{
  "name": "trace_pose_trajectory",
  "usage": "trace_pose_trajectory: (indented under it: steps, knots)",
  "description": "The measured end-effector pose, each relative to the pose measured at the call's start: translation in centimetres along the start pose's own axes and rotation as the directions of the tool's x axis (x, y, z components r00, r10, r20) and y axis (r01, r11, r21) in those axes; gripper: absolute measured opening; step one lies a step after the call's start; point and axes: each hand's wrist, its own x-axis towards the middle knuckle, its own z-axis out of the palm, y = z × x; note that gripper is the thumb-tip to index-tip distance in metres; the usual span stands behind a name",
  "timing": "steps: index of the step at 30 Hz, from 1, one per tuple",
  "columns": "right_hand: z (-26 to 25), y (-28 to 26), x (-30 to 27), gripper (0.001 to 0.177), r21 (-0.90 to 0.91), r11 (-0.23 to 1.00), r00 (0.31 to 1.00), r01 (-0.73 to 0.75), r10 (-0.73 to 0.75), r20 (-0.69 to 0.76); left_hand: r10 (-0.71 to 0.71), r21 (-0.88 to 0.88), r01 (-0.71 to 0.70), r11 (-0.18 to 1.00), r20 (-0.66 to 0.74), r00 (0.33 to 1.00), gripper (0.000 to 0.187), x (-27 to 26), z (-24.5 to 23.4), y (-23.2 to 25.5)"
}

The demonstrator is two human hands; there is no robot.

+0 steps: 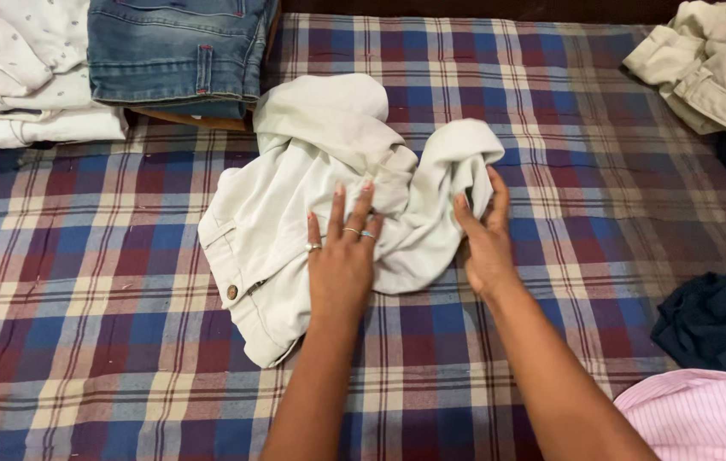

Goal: The person folds a pair of blue jeans and then spreads out and buttons a pair of white pants on a bed.

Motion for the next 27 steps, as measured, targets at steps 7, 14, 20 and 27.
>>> trace_pose_trajectory:
  steps: [7, 14, 20, 27]
  knots:
    - [-2.0, -8.6, 2.7, 0.11, -0.509, 0.86, 0.988, -0.041, 0.11, 0.107, -0.088, -0.142, 0.075, 0.987, -0.088, 0.992, 0.038, 0.3, -3.6, -5.1]
    - [-8.8, -19.3, 3.5, 0.051, -0.925, -0.211, 0.69, 0.316, -0.618, 0.376, -0.007, -0.364, 0.118, 0.924, 0.293, 0.956, 0.075, 0.3, -4.5, -2.7]
    - [-9.3, -18.1, 1.7, 0.039, -0.913, 0.247, 0.853, 0.325, -0.493, 0.171, 0.354, -0.546, -0.195, 0.815, 0.203, 0.913, 0.051, -1.6, -4.7, -1.3]
    - [-10.8, -5.6, 4.4, 0.054, -0.973, -0.192, 0.985, 0.131, -0.085, 0.15, -0.255, -0.474, 0.332, 0.816, 0.22, 0.942, 0.057, -0.2, -4.5, -2.0]
